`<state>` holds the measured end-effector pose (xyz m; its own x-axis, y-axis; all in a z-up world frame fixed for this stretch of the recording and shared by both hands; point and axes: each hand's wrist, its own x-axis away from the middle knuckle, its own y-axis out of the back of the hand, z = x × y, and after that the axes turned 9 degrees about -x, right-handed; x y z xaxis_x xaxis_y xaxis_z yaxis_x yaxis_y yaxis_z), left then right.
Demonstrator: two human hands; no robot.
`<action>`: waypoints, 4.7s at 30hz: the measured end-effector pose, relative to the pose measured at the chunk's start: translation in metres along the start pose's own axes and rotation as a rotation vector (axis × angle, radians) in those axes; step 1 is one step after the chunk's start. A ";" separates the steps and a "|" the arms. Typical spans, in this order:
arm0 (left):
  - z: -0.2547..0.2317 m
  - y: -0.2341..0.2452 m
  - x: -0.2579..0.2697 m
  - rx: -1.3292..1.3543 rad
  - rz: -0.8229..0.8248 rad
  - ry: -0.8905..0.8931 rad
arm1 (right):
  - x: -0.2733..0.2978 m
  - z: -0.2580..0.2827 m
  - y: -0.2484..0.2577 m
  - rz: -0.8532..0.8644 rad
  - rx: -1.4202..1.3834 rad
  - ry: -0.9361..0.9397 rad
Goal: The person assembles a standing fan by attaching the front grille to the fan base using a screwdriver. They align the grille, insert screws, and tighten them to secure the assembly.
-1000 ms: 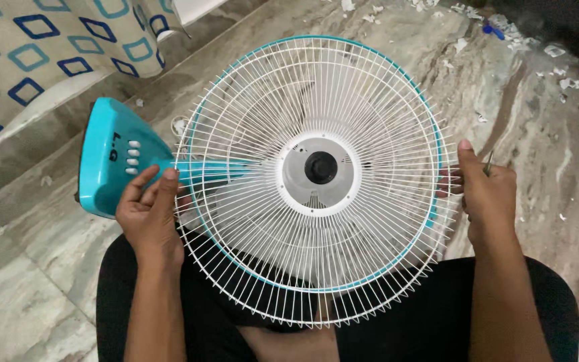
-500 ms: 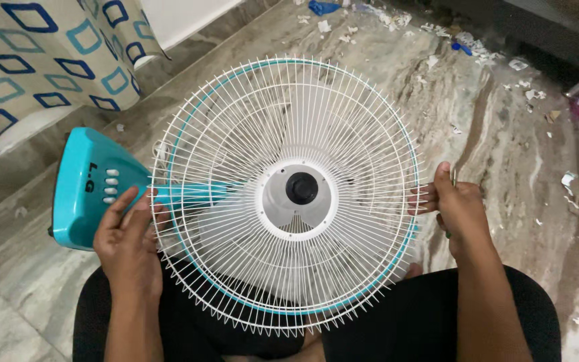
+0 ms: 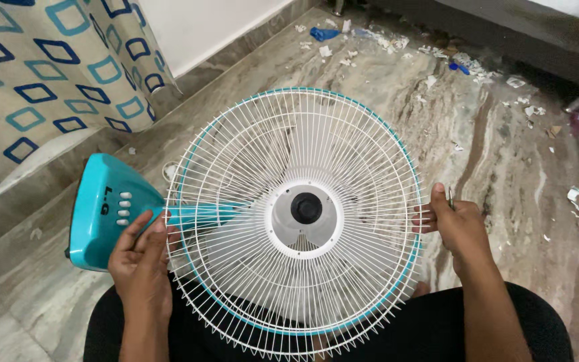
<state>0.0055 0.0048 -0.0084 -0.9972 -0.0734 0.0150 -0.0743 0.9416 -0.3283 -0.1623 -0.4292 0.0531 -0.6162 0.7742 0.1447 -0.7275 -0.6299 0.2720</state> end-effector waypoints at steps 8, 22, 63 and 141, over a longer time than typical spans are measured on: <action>0.004 0.000 -0.001 -0.128 -0.013 0.003 | -0.001 0.002 -0.001 -0.036 0.067 -0.039; 0.011 0.000 -0.004 -0.206 -0.030 0.002 | 0.005 0.012 -0.005 -0.112 0.102 0.020; 0.012 -0.019 -0.004 -0.362 -0.065 -0.048 | 0.003 -0.009 -0.021 -0.313 0.313 0.443; 0.022 -0.025 0.003 -0.315 -0.163 -0.083 | 0.001 0.004 -0.015 -0.147 -0.134 -0.035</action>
<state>0.0046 -0.0266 -0.0210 -0.9687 -0.2454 -0.0380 -0.2448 0.9694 -0.0207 -0.1508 -0.4190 0.0533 -0.4913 0.8585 0.1466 -0.8440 -0.5109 0.1634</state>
